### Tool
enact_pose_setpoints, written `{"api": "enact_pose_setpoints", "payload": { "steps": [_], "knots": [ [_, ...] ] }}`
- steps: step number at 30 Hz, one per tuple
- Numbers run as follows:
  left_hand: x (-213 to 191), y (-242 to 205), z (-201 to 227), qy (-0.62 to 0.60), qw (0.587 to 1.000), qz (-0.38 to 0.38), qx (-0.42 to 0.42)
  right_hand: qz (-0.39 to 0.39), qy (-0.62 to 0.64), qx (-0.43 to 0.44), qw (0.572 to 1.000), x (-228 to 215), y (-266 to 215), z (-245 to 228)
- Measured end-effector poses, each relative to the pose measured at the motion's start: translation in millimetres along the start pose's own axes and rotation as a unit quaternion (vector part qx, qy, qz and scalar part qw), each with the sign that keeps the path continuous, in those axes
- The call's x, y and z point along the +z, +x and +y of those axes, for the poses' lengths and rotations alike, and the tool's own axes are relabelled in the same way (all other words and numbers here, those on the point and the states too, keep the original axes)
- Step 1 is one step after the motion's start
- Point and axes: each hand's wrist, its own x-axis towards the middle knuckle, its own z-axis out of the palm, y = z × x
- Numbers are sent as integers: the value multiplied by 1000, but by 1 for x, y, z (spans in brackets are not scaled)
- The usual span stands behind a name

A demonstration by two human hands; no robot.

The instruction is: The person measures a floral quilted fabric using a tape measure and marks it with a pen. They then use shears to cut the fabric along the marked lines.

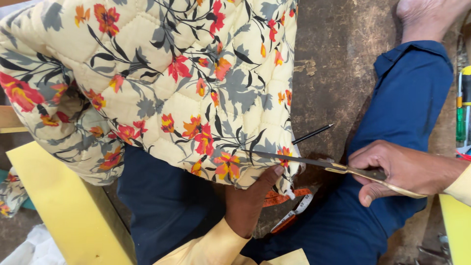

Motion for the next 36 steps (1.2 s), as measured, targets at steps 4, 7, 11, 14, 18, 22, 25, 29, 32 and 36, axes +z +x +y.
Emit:
{"api": "enact_pose_setpoints", "payload": {
  "steps": [4, 7, 11, 14, 18, 22, 25, 29, 32, 36],
  "knots": [
    [0, 1, -6, 18, 1000, 0, 0, -4, 21, 3, 1000, 9, -1, 20],
    [-3, 1, -11, 45, 999, -6, 3, -5, 62, -22, 998, 16, -2, 33],
    [-5, 1, -18, 45, 999, -9, 16, -4, 28, -9, 1000, 20, -4, 34],
    [-4, -3, -22, 42, 999, -19, 1, -18, -40, 11, 999, 20, -4, 24],
    [0, -8, -26, 5, 999, -32, -20, -36, -18, -9, 999, 19, 5, 8],
    [1, -9, -25, 28, 998, -50, 7, -31, -16, -67, 997, 18, 18, -6],
    [0, -10, -25, 23, 998, -57, -14, -29, -24, -72, 997, 19, 25, -12],
    [-2, -9, -27, 48, 997, -60, -4, -27, -46, -17, 998, 20, 30, -12],
    [-2, -10, -29, 60, 997, -56, -12, -17, -34, -22, 999, 23, 33, -9],
    [0, -11, -29, 87, 994, -48, -40, -5, 2, -18, 1000, 27, 34, -5]
  ]
}}
